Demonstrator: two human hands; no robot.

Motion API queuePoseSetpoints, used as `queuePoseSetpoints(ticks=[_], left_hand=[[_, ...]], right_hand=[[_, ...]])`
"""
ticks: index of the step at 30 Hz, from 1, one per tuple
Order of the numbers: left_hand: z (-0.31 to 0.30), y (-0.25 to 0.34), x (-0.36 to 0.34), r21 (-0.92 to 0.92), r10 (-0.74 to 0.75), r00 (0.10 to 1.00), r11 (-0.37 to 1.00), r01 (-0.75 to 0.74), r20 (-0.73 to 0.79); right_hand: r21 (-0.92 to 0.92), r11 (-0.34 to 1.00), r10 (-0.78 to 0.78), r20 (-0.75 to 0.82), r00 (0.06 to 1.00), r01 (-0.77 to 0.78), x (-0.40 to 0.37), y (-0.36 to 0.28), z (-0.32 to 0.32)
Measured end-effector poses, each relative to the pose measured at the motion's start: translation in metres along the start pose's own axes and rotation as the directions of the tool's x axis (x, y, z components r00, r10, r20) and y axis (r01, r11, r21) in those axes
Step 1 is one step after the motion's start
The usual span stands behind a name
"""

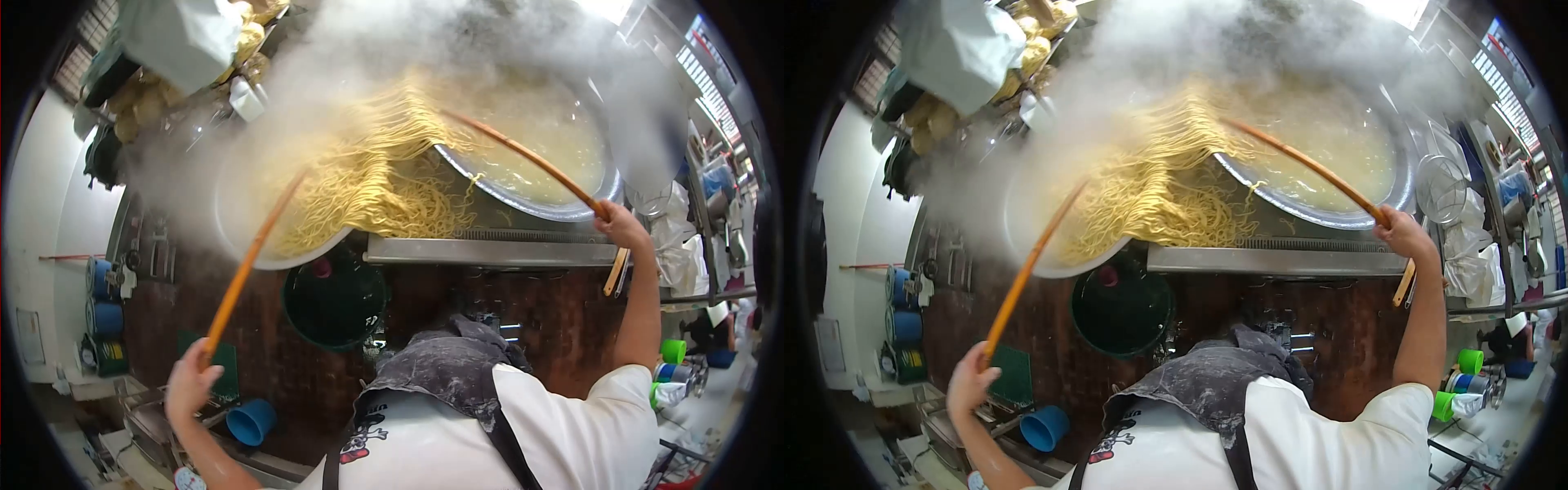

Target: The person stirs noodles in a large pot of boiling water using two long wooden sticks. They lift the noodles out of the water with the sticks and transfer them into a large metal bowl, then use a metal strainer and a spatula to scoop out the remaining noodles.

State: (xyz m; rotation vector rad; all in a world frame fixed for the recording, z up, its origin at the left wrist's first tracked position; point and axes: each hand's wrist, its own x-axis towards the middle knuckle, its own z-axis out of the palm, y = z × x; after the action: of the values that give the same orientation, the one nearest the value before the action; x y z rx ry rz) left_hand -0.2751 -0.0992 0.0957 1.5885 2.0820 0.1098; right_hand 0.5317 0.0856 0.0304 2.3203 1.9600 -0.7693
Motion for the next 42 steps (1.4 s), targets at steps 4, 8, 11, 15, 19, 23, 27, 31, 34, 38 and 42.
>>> queuePoseSetpoints(ticks=[4,8,11,15,19,23,27,31,34,38,42], left_hand=[[0.119,0.103,0.051,-0.489,-0.116,0.905,0.809,0.326,0.410],[0.192,0.185,0.097,-0.451,-0.084,0.827,0.805,0.385,0.556],[0.257,0.250,0.153,-0.590,-0.028,0.875,0.728,0.349,0.483],[0.326,0.321,0.280,-0.689,-0.042,0.937,0.667,0.284,0.346],[0.342,0.361,0.390,-0.729,0.001,0.992,0.678,0.091,0.124],[0.338,0.381,0.438,-0.664,-0.017,1.000,0.748,0.014,0.001],[0.339,0.372,0.447,-0.628,0.014,0.998,0.776,-0.053,-0.068],[0.330,0.372,0.431,-0.598,0.132,0.986,0.784,-0.168,-0.104],[0.320,0.365,0.411,-0.594,0.150,0.980,0.780,-0.196,-0.127],[0.300,0.328,0.382,-0.594,0.235,0.943,0.733,-0.331,-0.236],[0.258,0.279,0.340,-0.716,0.137,0.973,0.659,-0.228,-0.184]], right_hand=[[-0.016,0.996,0.088,-0.095,0.992,-0.090,0.055,0.065,-0.033],[-0.290,0.942,0.141,-0.110,0.984,-0.168,0.144,0.119,-0.052],[-0.345,0.923,0.159,-0.059,0.985,-0.170,0.229,0.134,-0.041],[-0.278,0.960,-0.021,0.025,0.999,0.027,0.340,0.129,0.023],[-0.057,0.995,-0.077,-0.007,0.997,0.076,0.376,0.091,0.095],[0.116,0.988,-0.096,-0.024,0.995,0.098,0.365,0.062,0.141],[0.242,0.957,-0.143,-0.077,0.987,0.157,0.344,0.016,0.149],[0.284,0.943,-0.158,-0.081,0.984,0.175,0.319,-0.015,0.151],[0.307,0.929,-0.186,-0.095,0.978,0.206,0.291,-0.044,0.147],[0.284,0.923,-0.246,-0.087,0.965,0.261,0.244,-0.095,0.135],[0.261,0.912,-0.309,-0.068,0.949,0.316,0.193,-0.162,0.128]])
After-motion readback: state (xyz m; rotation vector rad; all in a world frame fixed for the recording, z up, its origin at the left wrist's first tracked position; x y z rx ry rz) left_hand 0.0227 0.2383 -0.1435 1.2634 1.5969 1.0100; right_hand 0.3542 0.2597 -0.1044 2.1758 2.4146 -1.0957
